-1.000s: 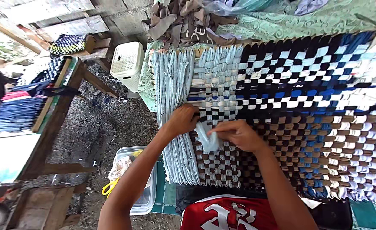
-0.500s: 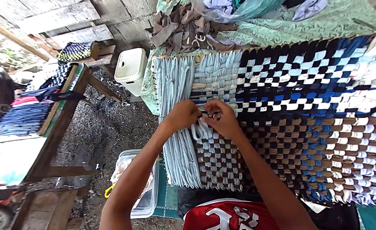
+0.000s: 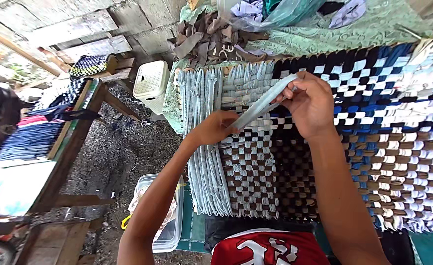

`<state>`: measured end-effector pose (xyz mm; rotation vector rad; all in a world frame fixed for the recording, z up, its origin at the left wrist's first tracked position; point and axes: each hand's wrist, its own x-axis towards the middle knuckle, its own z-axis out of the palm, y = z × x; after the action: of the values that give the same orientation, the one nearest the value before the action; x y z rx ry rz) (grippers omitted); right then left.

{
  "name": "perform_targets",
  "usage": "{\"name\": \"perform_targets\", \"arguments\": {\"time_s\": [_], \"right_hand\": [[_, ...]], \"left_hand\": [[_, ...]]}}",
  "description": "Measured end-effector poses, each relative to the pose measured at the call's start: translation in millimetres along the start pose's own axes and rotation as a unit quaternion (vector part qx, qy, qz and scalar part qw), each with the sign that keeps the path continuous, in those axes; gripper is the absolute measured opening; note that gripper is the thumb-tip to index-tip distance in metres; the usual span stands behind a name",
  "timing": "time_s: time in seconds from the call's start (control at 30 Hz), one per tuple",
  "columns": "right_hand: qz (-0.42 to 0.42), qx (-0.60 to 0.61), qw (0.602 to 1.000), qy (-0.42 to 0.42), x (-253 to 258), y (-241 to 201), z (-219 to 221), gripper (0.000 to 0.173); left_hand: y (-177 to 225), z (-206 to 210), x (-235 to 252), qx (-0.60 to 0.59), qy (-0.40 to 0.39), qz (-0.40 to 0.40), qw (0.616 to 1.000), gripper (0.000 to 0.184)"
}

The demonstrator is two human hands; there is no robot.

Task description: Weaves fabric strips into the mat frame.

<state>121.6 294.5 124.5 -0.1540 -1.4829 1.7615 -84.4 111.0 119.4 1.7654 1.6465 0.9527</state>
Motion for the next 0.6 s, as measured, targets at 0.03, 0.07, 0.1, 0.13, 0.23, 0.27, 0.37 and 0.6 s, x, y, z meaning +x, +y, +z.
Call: {"name": "perform_targets", "arguments": {"time_s": [0.03,0.07,0.1,0.13,0.23,0.27,0.37,0.6], "right_hand": [[-0.006,-0.012,1.000,-0.005,-2.9,1.8,-3.6,0.026],[-0.015,-0.032,0.999,-0.009,-5.4,4.8,-6.1,0.023],[-0.025,-0.057,0.998,-0.008,-7.8,8.2,-7.9,0.020],[-0.039,-0.083,0.996,-0.008,-10.1,11.7,-9.7,0.017],[-0.070,-0.121,0.990,0.012,-15.4,22.0,-15.0,0.017],[-0.071,-0.113,0.991,0.025,-18.2,24.4,-17.3,0.017],[-0.044,-0.008,0.998,0.047,-32.9,29.6,-25.6,0.019],[0.050,0.127,0.991,0.011,-83.5,61.8,-45.5,0.019]], "left_hand": [[-7.0,2.5,-3.3,0.022,0.031,-0.004,0.999,0.014],[-10.9,4.8,-5.0,0.027,0.084,-0.009,0.996,0.013],[-11.9,7.4,-5.0,0.014,0.141,-0.022,0.990,0.014],[-10.5,10.6,-4.1,-0.016,0.185,-0.040,0.982,0.015],[-9.4,19.0,-1.1,-0.066,0.202,-0.062,0.975,0.018],[-11.5,19.9,-1.4,-0.060,0.183,-0.057,0.980,0.018],[-23.0,15.5,-6.4,-0.021,0.157,-0.044,0.986,0.023],[-41.3,20.8,-21.9,0.273,0.200,-0.012,0.941,0.019]]}}
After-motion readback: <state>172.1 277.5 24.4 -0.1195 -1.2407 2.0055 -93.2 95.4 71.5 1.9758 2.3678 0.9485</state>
